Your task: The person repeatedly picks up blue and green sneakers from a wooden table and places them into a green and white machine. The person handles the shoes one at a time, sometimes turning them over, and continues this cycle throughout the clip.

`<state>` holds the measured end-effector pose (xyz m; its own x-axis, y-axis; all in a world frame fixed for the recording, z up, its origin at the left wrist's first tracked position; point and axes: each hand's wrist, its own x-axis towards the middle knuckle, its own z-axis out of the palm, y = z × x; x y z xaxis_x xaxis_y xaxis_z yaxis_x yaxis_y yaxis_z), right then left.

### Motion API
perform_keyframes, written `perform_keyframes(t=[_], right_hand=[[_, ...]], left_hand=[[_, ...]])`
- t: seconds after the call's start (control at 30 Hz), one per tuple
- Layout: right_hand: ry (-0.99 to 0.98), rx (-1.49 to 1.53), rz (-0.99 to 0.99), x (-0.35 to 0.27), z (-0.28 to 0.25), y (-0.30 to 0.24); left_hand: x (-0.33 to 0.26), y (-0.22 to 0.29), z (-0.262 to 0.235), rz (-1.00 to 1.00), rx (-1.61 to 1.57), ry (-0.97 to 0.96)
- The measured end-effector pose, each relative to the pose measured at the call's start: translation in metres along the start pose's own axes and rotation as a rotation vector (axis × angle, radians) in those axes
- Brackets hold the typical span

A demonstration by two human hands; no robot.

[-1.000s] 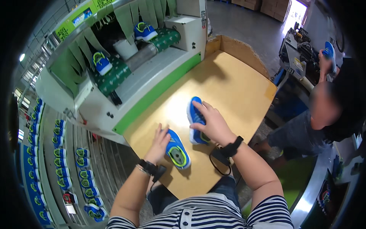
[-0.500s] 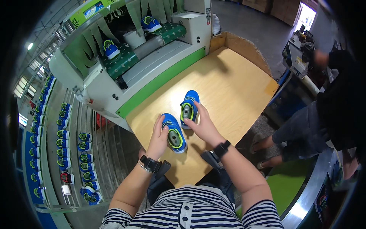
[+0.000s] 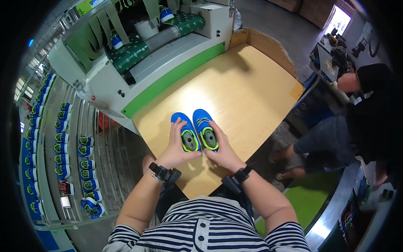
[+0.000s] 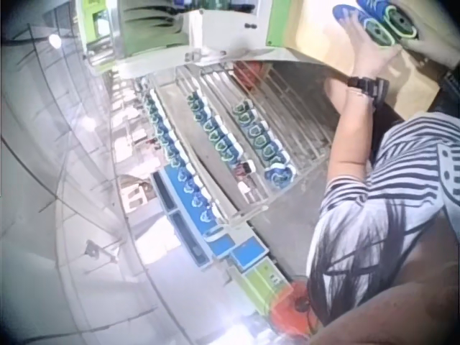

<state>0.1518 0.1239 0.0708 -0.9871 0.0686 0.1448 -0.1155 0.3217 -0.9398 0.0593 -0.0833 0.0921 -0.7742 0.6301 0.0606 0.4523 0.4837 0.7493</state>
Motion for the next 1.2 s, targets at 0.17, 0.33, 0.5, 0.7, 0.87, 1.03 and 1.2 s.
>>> perform_keyframes(t=[0.17, 0.33, 0.5, 0.7, 0.87, 1.03, 1.2], right_hand=[[0.038, -0.024, 0.028, -0.005, 0.006, -0.002], [0.043, 0.015, 0.012, -0.003, 0.008, 0.001], [0.065, 0.043, 0.009, -0.002, 0.012, 0.001], [-0.041, 0.162, 0.057, 0.005, -0.006, 0.002], [-0.002, -0.297, 0.153, 0.080, -0.074, 0.010], [0.479, -0.640, 0.058, 0.227, -0.190, 0.094], [0.873, -0.377, 0.267, 0.282, -0.285, 0.176]], left_hand=[[0.000, -0.001, 0.005, 0.023, 0.003, 0.028], [-0.001, -0.008, 0.004, 0.047, -0.055, 0.057], [-0.006, -0.003, -0.005, 0.075, -0.019, 0.006], [-0.013, 0.014, -0.010, 0.040, 0.045, -0.001], [-0.020, 0.012, -0.013, 0.033, -0.005, -0.051], [-0.019, 0.004, -0.006, 0.099, 0.011, -0.027], [-0.006, 0.001, -0.002, 0.145, -0.043, -0.080]])
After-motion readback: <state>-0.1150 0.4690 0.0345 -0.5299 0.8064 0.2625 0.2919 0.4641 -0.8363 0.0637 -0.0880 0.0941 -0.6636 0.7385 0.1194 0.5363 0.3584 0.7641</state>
